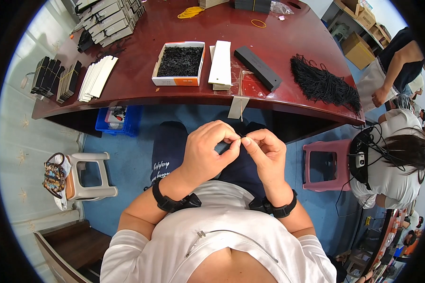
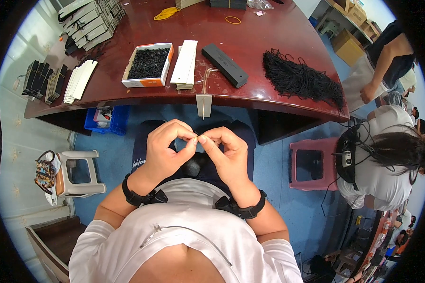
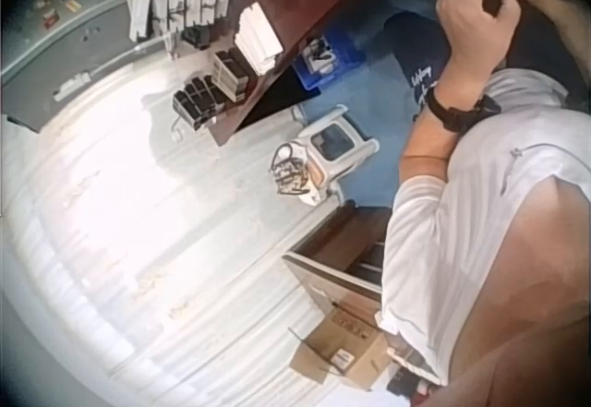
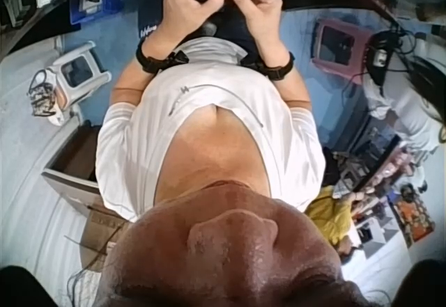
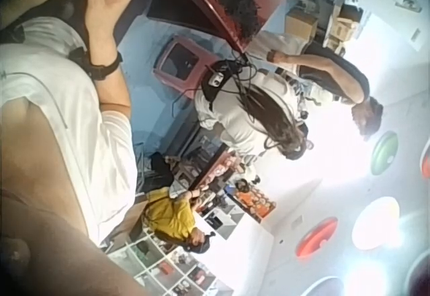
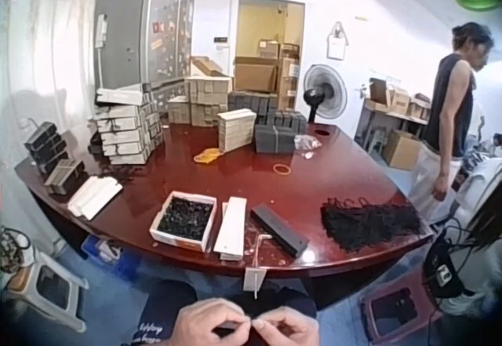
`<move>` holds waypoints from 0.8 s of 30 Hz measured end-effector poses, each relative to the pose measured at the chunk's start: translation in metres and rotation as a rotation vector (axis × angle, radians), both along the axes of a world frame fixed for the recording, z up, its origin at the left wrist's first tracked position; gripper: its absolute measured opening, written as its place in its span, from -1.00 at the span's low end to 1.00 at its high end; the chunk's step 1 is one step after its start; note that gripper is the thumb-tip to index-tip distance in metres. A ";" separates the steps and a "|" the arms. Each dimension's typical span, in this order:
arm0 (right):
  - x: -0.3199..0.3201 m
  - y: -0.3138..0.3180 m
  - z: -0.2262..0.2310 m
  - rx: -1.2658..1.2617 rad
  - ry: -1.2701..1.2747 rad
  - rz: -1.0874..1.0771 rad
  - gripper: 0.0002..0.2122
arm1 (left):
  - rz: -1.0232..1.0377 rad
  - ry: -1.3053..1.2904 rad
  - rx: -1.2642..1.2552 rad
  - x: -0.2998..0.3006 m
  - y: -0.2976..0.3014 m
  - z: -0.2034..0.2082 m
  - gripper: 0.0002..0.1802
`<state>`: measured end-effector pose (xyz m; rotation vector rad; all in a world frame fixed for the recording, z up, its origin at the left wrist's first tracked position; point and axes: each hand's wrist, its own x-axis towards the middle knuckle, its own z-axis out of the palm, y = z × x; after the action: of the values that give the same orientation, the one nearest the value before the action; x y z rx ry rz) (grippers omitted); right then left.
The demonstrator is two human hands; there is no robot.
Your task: Assembling clothing tags by threading elastic strings and attaching plastic fasteners.
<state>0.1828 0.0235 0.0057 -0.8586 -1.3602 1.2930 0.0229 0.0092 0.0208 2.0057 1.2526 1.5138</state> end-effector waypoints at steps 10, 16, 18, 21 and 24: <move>-0.001 -0.003 -0.002 -0.008 -0.030 -0.053 -0.95 | -0.121 -0.321 -0.319 -0.001 -0.001 -0.012 -0.93; 0.000 -0.002 -0.004 0.053 -0.068 -0.049 -0.96 | -0.108 -0.288 -0.291 0.001 -0.001 -0.009 -0.93; 0.000 -0.002 -0.003 0.059 -0.069 -0.048 -0.96 | -0.098 -0.274 -0.279 0.001 -0.001 -0.008 -0.93; -0.001 -0.001 -0.004 0.070 -0.071 -0.050 -0.95 | -0.088 -0.265 -0.261 0.001 -0.001 -0.007 -0.93; -0.001 -0.002 -0.003 0.060 -0.071 -0.050 -0.94 | -0.085 -0.260 -0.259 0.001 -0.001 -0.007 -0.93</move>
<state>0.1819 0.0216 0.0028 -0.8990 -1.4169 1.1872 0.0238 0.0081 0.0134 1.6202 1.1734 1.4355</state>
